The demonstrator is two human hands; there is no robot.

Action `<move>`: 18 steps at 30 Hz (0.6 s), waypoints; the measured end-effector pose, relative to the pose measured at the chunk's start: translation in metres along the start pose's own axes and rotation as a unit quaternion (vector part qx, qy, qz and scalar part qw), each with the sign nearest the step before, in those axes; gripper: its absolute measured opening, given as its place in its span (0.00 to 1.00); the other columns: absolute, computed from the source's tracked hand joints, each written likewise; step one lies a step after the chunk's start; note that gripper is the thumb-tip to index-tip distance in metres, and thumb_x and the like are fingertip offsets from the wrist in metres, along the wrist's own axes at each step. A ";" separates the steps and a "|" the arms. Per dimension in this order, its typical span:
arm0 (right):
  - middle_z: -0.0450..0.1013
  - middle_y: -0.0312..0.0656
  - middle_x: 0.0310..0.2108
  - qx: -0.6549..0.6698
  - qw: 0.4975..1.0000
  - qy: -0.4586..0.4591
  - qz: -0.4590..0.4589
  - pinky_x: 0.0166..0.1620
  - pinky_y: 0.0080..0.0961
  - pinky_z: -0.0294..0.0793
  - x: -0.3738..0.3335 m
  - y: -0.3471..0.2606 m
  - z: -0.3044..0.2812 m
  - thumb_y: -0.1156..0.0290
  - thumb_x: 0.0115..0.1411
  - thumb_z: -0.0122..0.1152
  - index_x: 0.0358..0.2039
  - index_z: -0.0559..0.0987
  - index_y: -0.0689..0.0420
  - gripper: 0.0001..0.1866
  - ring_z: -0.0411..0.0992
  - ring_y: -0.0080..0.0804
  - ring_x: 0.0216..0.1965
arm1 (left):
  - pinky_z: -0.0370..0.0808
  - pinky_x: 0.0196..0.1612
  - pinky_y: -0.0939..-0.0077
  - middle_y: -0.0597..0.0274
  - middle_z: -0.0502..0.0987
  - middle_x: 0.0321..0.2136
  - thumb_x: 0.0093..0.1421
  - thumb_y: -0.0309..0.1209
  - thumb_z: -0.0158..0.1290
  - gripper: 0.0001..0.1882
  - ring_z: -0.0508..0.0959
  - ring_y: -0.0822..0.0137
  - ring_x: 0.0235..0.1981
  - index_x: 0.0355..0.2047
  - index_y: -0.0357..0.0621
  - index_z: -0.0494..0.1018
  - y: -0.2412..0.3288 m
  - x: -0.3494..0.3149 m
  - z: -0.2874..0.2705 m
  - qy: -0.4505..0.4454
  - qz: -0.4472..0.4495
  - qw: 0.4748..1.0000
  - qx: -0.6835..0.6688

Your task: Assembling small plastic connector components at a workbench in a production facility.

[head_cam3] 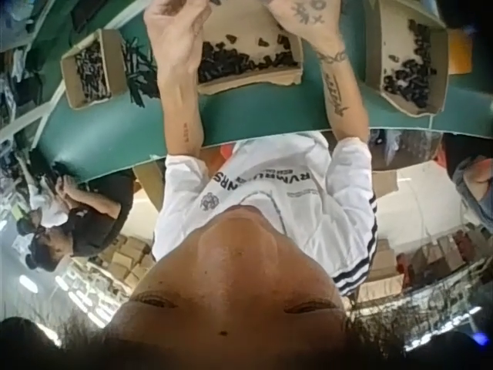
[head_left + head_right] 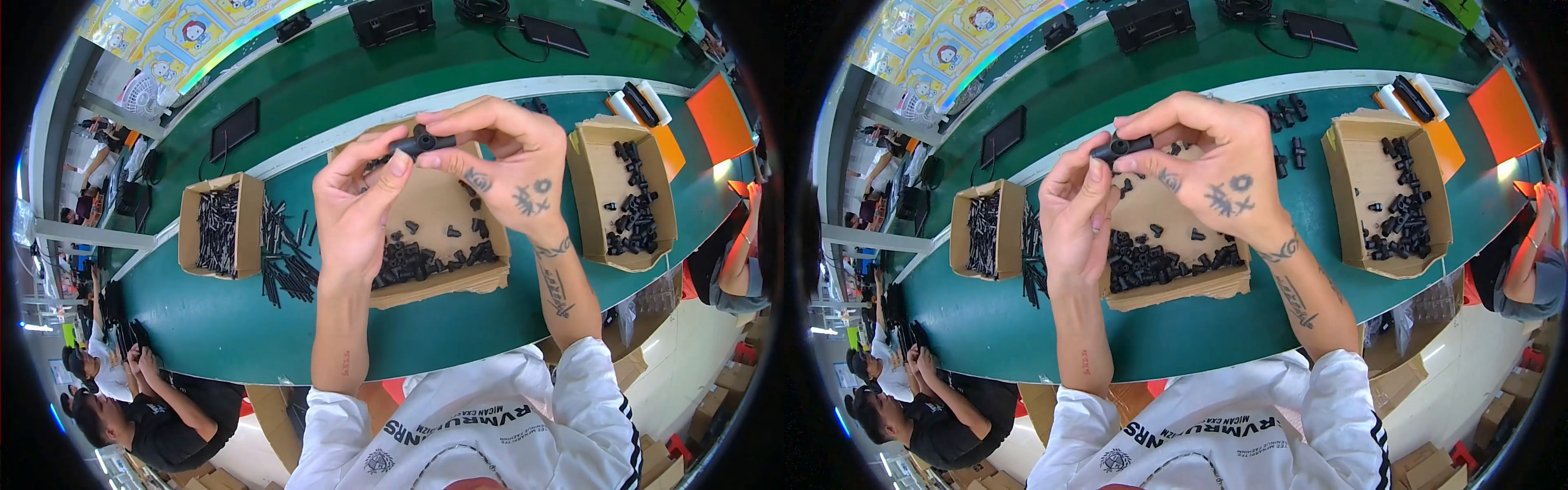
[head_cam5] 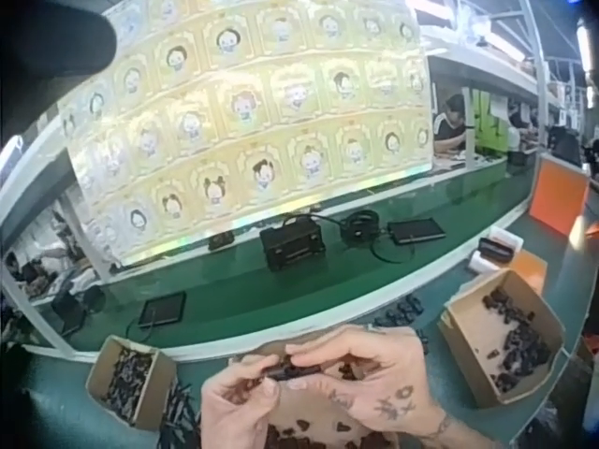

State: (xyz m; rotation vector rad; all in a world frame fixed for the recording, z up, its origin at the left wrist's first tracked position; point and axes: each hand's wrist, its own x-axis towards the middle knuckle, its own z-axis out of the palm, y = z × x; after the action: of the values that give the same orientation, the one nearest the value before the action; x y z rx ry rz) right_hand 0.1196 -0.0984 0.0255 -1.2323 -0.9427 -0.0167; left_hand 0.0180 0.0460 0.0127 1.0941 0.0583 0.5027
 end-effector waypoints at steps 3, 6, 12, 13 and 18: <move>0.83 0.44 0.38 -0.042 0.996 0.023 -0.073 0.36 0.19 0.80 0.000 0.007 0.002 0.84 0.46 0.74 0.33 0.85 0.63 0.12 0.82 0.27 0.34 | 0.79 0.46 0.78 0.51 0.79 0.49 0.58 0.21 0.64 0.12 0.81 0.69 0.43 0.44 0.36 0.80 0.006 -0.001 0.000 0.020 -0.024 0.999 0.039; 0.83 0.44 0.38 -0.095 0.986 0.008 -0.138 0.36 0.20 0.81 0.006 0.013 0.001 0.84 0.46 0.74 0.34 0.85 0.62 0.12 0.83 0.28 0.33 | 0.79 0.46 0.79 0.52 0.81 0.47 0.59 0.23 0.64 0.13 0.81 0.70 0.42 0.44 0.35 0.80 0.009 0.003 -0.001 0.013 -0.031 0.997 0.064; 0.80 0.37 0.29 -0.125 0.976 0.128 -0.124 0.34 0.20 0.78 0.008 0.000 0.012 0.77 0.43 0.78 0.33 0.85 0.59 0.14 0.79 0.26 0.32 | 0.74 0.41 0.82 0.60 0.79 0.39 0.67 0.35 0.56 0.16 0.78 0.72 0.34 0.49 0.35 0.76 -0.001 0.009 -0.014 0.007 -0.123 0.989 -0.078; 0.80 0.38 0.29 -0.186 0.971 0.068 -0.132 0.33 0.20 0.77 0.004 -0.003 0.010 0.78 0.43 0.77 0.34 0.85 0.58 0.15 0.78 0.27 0.31 | 0.73 0.42 0.81 0.61 0.77 0.41 0.68 0.37 0.55 0.17 0.78 0.72 0.36 0.50 0.37 0.75 -0.008 0.010 -0.012 0.048 -0.142 0.978 -0.146; 0.76 0.41 0.26 -0.280 0.959 -0.052 -0.012 0.30 0.24 0.74 -0.008 0.003 0.020 0.77 0.44 0.74 0.30 0.82 0.59 0.11 0.73 0.32 0.25 | 0.69 0.57 0.72 0.58 0.75 0.50 0.72 0.43 0.48 0.21 0.73 0.66 0.53 0.53 0.38 0.71 -0.011 0.009 0.006 0.084 -0.152 0.966 -0.194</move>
State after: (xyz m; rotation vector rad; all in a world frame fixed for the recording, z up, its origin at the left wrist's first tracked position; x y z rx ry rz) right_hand 0.1039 -0.0854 0.0185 -1.7558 -1.0848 -0.2546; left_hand 0.0321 0.0407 0.0079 0.6422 0.2623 0.3110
